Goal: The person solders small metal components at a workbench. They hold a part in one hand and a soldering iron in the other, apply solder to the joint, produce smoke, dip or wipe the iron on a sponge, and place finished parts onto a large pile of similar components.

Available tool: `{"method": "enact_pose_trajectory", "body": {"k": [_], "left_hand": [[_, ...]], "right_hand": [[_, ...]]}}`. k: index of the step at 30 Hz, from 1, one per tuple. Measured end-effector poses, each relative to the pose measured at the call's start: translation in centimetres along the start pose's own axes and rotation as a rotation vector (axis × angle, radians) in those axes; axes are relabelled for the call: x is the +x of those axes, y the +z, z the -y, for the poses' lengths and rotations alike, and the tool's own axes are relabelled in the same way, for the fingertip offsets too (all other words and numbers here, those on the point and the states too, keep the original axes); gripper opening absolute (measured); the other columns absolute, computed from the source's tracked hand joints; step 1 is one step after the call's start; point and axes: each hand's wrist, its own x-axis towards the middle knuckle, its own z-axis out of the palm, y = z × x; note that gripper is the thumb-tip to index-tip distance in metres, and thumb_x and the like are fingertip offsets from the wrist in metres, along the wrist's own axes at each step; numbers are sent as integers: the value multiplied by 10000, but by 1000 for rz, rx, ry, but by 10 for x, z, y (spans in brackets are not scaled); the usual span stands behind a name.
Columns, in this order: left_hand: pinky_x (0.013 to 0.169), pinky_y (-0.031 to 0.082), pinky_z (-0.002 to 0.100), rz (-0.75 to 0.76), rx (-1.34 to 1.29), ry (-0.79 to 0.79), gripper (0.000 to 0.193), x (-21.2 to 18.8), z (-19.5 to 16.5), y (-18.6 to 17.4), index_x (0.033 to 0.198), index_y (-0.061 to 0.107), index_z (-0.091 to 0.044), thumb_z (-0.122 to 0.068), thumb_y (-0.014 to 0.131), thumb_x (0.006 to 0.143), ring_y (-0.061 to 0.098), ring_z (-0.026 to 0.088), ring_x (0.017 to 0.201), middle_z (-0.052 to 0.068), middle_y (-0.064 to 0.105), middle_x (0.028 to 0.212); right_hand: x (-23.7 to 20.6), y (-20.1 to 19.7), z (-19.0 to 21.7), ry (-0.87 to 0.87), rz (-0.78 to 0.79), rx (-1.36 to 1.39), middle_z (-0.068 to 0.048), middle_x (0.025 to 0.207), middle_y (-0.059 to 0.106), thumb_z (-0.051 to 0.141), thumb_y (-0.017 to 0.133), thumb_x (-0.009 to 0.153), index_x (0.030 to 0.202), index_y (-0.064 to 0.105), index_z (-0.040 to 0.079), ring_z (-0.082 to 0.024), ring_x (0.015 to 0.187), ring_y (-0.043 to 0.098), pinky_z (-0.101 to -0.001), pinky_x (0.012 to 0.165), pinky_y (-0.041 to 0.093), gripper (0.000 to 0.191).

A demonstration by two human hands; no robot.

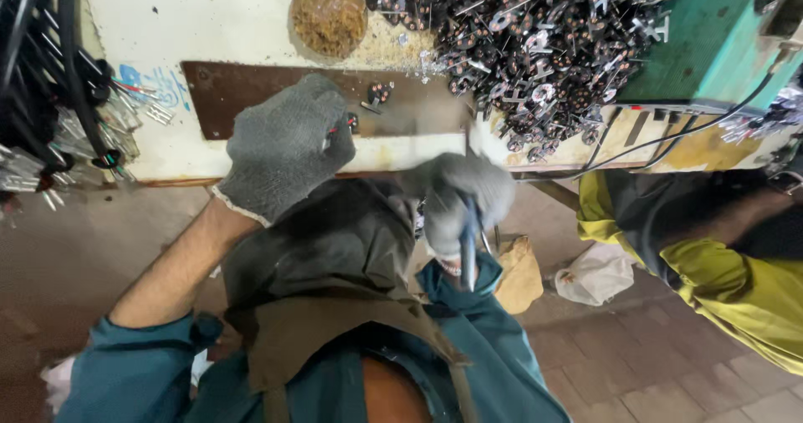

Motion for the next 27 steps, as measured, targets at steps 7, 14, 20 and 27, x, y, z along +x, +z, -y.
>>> {"method": "enact_pose_trajectory", "body": {"k": [7, 14, 20, 27], "left_hand": [[666, 540, 394, 10, 6, -16, 105, -3, 1, 3, 913, 644, -73, -57, 731, 856, 676, 289, 818, 92, 656, 976], [649, 546, 412, 99, 25, -114, 122, 2, 0, 3, 875, 668, -106, -135, 747, 787, 690, 303, 833, 91, 658, 955], [713, 561, 425, 87, -41, -117, 183, -4, 8, 9, 955, 676, -98, -163, 757, 804, 692, 316, 889, 103, 660, 1006], [737, 555, 451, 169, -82, -159, 319, 5, -1, 0, 1023, 669, -89, -212, 802, 760, 687, 338, 947, 117, 657, 1047]], "right_hand": [[-13, 0, 8, -147, 159, -148, -86, 922, 630, 80, 616, 931, 1208, 550, -50, -252, 776, 639, -358, 733, 540, 312], [10, 15, -5, -103, 158, -114, -108, 1002, 674, 104, 678, 939, 1190, 613, -8, -292, 835, 674, -354, 769, 559, 282], [26, 37, -1, -259, 274, -265, -118, 1031, 707, 112, 734, 921, 1157, 663, 40, -315, 851, 703, -358, 766, 570, 256], [51, 37, 33, -448, 419, -495, -120, 1015, 749, 16, 721, 853, 1228, 687, 34, -291, 795, 718, -395, 715, 567, 377]]}}
